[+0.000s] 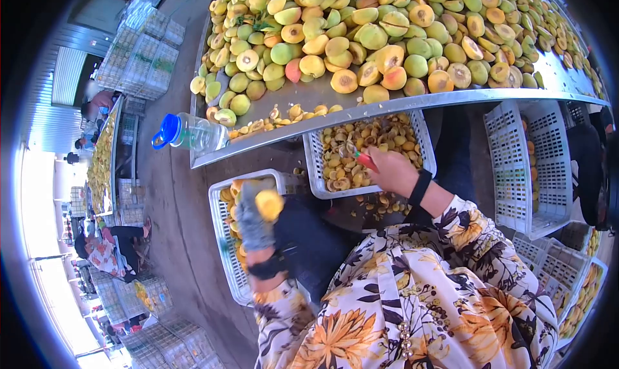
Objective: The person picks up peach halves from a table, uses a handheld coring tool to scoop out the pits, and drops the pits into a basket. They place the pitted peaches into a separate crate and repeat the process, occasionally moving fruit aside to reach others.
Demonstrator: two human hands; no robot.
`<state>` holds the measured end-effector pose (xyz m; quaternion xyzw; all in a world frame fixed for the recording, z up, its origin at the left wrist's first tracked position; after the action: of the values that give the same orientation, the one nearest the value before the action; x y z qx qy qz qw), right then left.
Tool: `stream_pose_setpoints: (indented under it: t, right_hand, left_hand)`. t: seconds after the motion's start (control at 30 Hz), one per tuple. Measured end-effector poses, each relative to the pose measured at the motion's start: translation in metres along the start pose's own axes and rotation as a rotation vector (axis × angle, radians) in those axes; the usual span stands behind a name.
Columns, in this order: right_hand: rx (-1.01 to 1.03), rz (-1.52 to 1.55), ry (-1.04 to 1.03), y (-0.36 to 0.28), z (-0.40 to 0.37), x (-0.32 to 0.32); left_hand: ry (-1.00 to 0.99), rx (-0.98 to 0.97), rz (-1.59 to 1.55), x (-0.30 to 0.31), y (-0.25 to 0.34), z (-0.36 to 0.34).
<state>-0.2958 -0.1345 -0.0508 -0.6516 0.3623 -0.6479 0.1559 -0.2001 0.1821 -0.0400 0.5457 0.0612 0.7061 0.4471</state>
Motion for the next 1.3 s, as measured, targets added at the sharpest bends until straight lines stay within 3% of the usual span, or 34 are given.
stream_pose_setpoints:
  t: [0.03,0.07,0.1,0.13,0.2,0.27,0.33,0.4,0.43,0.53,0.6,0.67,0.73,0.8,0.87,0.93,0.97,1.03,1.2,1.27,1.3]
  right_hand:
    - [-0.004,0.004,0.008,0.016,-0.001,0.000]
    - [-0.040,-0.073,-0.014,0.030,-0.002,-0.001]
    - [-0.076,-0.150,-0.042,0.039,-0.003,-0.001]
    - [-0.078,-0.145,-0.044,0.044,-0.005,-0.003]
    - [-0.042,-0.123,0.027,0.047,-0.006,-0.001]
    - [-0.018,-0.055,0.065,0.040,-0.009,0.004]
    - [0.012,0.078,0.121,0.035,-0.015,0.011]
    - [0.028,0.174,0.192,0.031,-0.028,0.021]
    - [-0.063,0.211,0.108,0.037,-0.034,0.023]
    - [-0.158,0.198,0.111,0.053,-0.061,0.040]
    - [-0.178,0.202,0.169,0.064,-0.076,0.053]
    - [-0.200,0.217,0.210,0.069,-0.081,0.059]
    - [-0.271,0.217,0.186,0.072,-0.074,0.061]
    - [-0.220,0.258,0.221,0.061,-0.056,0.059]
    - [-0.159,0.366,0.311,0.046,-0.031,0.058]
    - [0.013,0.334,0.541,0.028,-0.006,0.058]
    - [0.016,0.339,0.542,0.013,0.003,0.062]
    - [-0.309,1.014,0.120,-0.009,0.014,0.056]
    - [-0.182,1.218,-0.065,-0.039,0.013,0.040]
    - [-0.184,1.192,-0.222,-0.038,0.012,0.031]
    - [-0.223,1.115,-0.284,-0.039,0.010,0.030]
  left_hand:
    - [-0.110,0.096,-0.140,0.030,-0.005,-0.002]
    - [-0.382,0.107,0.402,0.056,-0.029,-0.010]
    - [-0.378,0.603,0.484,0.072,0.021,0.013]
    - [-0.381,0.603,0.489,0.072,0.018,0.018]
    - [-0.205,0.346,0.490,0.078,0.019,0.035]
    - [-0.167,0.159,0.193,0.043,0.043,0.085]
    - [-0.312,-0.144,0.191,-0.021,0.019,0.130]
    - [-0.416,-0.018,0.174,-0.078,0.076,0.179]
    - [-0.430,-0.064,0.148,-0.110,0.085,0.198]
    - [-0.553,-0.089,0.246,-0.190,0.110,0.229]
    - [-0.558,0.170,0.314,-0.209,0.131,0.233]
    - [-0.545,0.198,0.300,-0.215,0.128,0.235]
    - [-0.417,0.067,0.042,-0.226,0.092,0.236]
    - [-0.397,0.136,-0.022,-0.214,0.087,0.232]
    - [-0.494,0.460,-0.422,-0.192,0.102,0.215]
    - [-0.317,0.427,-0.703,-0.171,0.120,0.195]
    - [-0.324,0.431,-0.701,-0.148,0.140,0.184]
    - [-0.258,0.411,-0.878,-0.127,0.156,0.154]
    - [-0.179,0.449,-1.035,-0.098,0.169,0.102]
    - [-0.162,0.566,-1.471,-0.096,0.172,0.090]
    - [-0.286,0.640,-1.478,-0.101,0.154,0.086]
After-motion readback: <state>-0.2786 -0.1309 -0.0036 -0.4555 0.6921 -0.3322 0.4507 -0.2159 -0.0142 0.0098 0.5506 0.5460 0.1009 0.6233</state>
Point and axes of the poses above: each hand's wrist, its own z-axis towards the middle knuckle, its own x-axis out of the back of the hand, y = z × x, the point moved 3 cm from there along z, towards the middle knuckle, and after that the axes turned 10 degrees about -x, right-handed, at the moved point
